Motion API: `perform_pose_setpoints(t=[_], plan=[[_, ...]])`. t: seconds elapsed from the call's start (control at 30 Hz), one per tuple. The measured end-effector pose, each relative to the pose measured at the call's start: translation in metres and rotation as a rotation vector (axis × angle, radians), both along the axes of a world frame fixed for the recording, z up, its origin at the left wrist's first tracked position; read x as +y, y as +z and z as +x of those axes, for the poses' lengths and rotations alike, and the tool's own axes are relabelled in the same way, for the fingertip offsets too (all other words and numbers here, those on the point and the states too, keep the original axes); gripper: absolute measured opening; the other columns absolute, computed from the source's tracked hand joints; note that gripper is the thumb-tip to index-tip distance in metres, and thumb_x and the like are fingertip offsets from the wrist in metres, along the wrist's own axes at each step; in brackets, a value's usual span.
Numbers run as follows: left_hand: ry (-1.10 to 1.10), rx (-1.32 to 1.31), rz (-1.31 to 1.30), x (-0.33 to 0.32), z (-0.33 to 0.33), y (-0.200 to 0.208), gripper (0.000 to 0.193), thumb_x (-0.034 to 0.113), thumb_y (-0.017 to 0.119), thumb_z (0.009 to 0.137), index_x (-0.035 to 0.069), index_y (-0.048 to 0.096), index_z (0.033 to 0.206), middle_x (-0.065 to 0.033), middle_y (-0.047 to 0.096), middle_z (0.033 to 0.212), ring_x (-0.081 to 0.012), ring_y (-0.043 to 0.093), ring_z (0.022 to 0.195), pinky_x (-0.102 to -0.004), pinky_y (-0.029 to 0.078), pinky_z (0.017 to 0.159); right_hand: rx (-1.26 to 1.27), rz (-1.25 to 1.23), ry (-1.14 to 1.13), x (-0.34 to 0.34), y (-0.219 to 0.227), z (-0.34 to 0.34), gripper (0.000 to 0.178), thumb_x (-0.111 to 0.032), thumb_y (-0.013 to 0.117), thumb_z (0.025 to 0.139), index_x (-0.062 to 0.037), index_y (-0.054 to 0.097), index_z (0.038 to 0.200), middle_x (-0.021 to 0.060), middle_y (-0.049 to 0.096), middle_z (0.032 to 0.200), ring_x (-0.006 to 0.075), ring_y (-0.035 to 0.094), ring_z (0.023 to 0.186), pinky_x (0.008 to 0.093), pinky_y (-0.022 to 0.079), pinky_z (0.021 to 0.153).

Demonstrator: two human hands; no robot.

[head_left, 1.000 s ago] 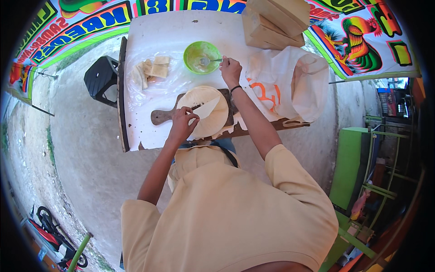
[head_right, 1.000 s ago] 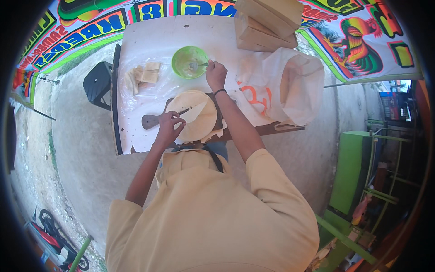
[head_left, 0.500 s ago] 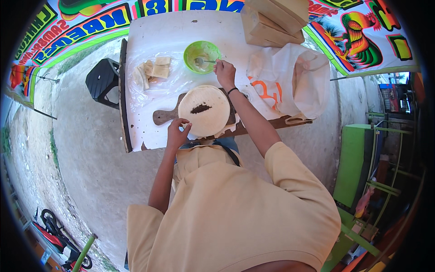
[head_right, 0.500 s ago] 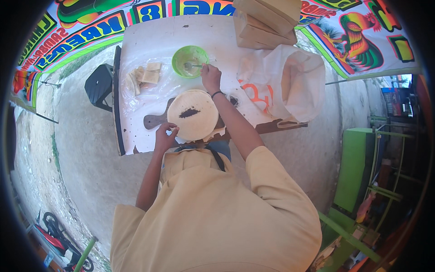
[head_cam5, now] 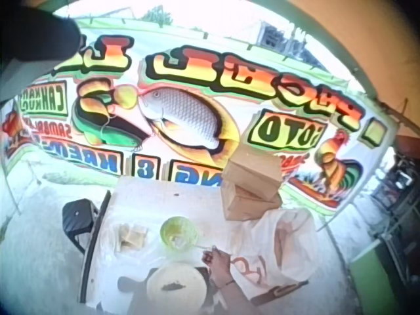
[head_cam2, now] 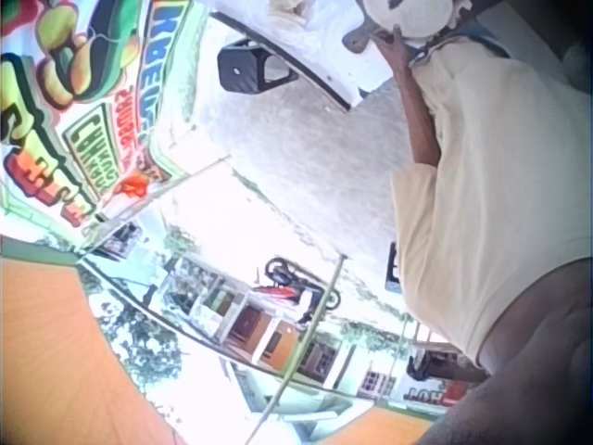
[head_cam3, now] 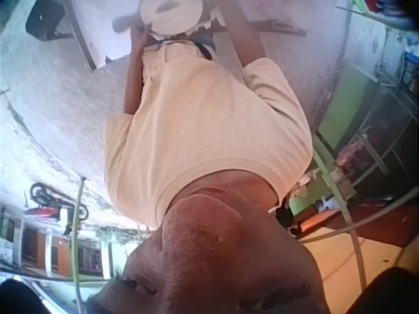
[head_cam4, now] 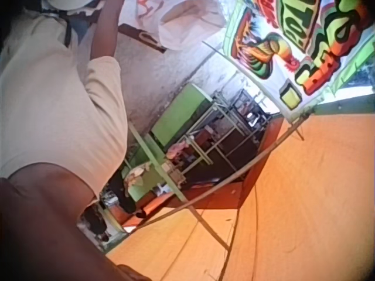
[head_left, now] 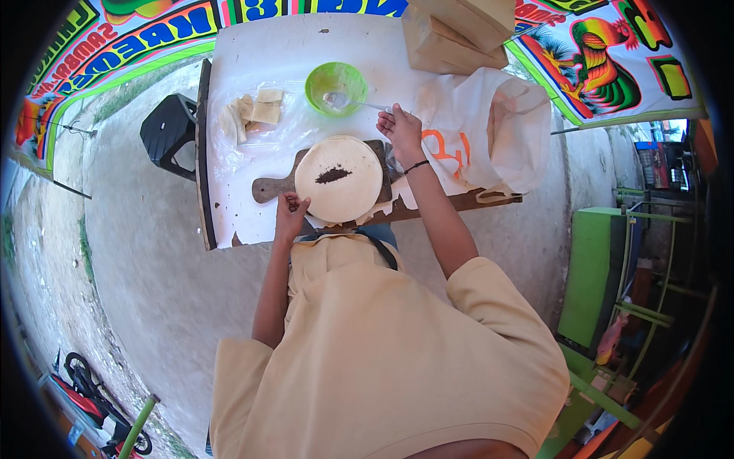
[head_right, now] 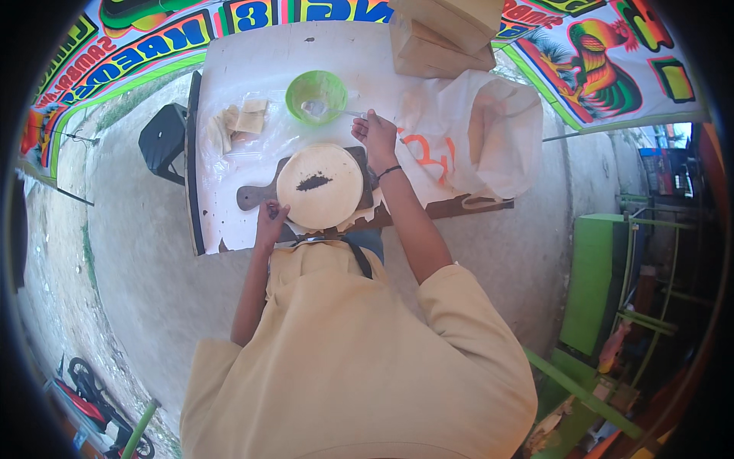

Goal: The person spreads a white paste onto a flatbread using a spoon, then places a rectangular filling on top and folds the flatbread into a triangular shape. The process is repeated with additional flatbreads.

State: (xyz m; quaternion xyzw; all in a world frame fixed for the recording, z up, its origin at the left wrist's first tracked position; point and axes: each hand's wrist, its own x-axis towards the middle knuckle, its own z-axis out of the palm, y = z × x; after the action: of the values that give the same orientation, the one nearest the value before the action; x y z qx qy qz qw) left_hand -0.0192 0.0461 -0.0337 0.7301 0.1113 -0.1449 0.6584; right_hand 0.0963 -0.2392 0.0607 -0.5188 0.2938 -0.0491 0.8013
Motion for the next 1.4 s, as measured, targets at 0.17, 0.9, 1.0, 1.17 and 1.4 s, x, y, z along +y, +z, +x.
perform_pose_setpoints(t=[0.17, 0.9, 1.0, 1.17, 1.4], plan=[[-0.017, 0.143, -0.07, 0.003, 0.008, 0.004, 0.033, 0.02, 0.072, 0.085, 0.004, 0.05, 0.103, 0.0014, 0.052, 0.079, -0.0068, 0.047, 0.072, -0.0221, 0.042, 0.065, 0.019, -0.103, 0.118, -0.001, -0.007, -0.047, 0.031, -0.026, 0.051, 0.099, 0.0042, 0.058, 0.096, 0.0114, 0.066, 0.086, 0.0147, 0.063, 0.07, 0.0286, 0.055, 0.07], [-0.048, -0.081, 0.246, -0.002, 0.004, -0.01, 0.022, 0.008, 0.071, 0.08, 0.003, 0.054, 0.092, -0.0033, 0.057, 0.075, -0.0125, 0.054, 0.069, -0.0277, 0.048, 0.068, -0.427, -1.092, 0.498, 0.016, 0.0, -0.092, 0.02, -0.012, 0.059, 0.092, 0.0024, 0.065, 0.104, 0.018, 0.064, 0.08, 0.0307, 0.063, 0.069, 0.0364, 0.049, 0.063], [-0.047, -0.099, 0.245, -0.003, 0.005, -0.009, 0.021, 0.009, 0.071, 0.08, 0.003, 0.054, 0.092, -0.0034, 0.057, 0.075, -0.0129, 0.054, 0.069, -0.028, 0.048, 0.068, -0.425, -1.09, 0.5, 0.015, -0.004, -0.091, 0.02, -0.013, 0.059, 0.092, 0.0023, 0.065, 0.105, 0.018, 0.064, 0.08, 0.0307, 0.063, 0.07, 0.0364, 0.049, 0.064], [-0.038, -0.11, 0.236, -0.002, 0.005, -0.012, 0.019, 0.009, 0.07, 0.08, 0.003, 0.056, 0.091, -0.0031, 0.057, 0.075, -0.0127, 0.053, 0.069, -0.028, 0.048, 0.068, -0.371, -0.979, 0.446, 0.021, -0.001, -0.087, 0.02, -0.013, 0.057, 0.093, 0.002, 0.065, 0.104, 0.0186, 0.066, 0.082, 0.0284, 0.066, 0.07, 0.0344, 0.051, 0.064], [-0.018, -0.046, 0.181, -0.001, 0.006, -0.015, 0.016, 0.01, 0.069, 0.082, 0.002, 0.057, 0.09, -0.0024, 0.057, 0.074, -0.0114, 0.053, 0.069, -0.0272, 0.047, 0.067, -0.327, -0.952, 0.265, 0.011, 0.021, -0.062, 0.024, -0.016, 0.055, 0.096, 0.0044, 0.066, 0.1, 0.0155, 0.069, 0.082, 0.0193, 0.069, 0.067, 0.0288, 0.054, 0.062]])
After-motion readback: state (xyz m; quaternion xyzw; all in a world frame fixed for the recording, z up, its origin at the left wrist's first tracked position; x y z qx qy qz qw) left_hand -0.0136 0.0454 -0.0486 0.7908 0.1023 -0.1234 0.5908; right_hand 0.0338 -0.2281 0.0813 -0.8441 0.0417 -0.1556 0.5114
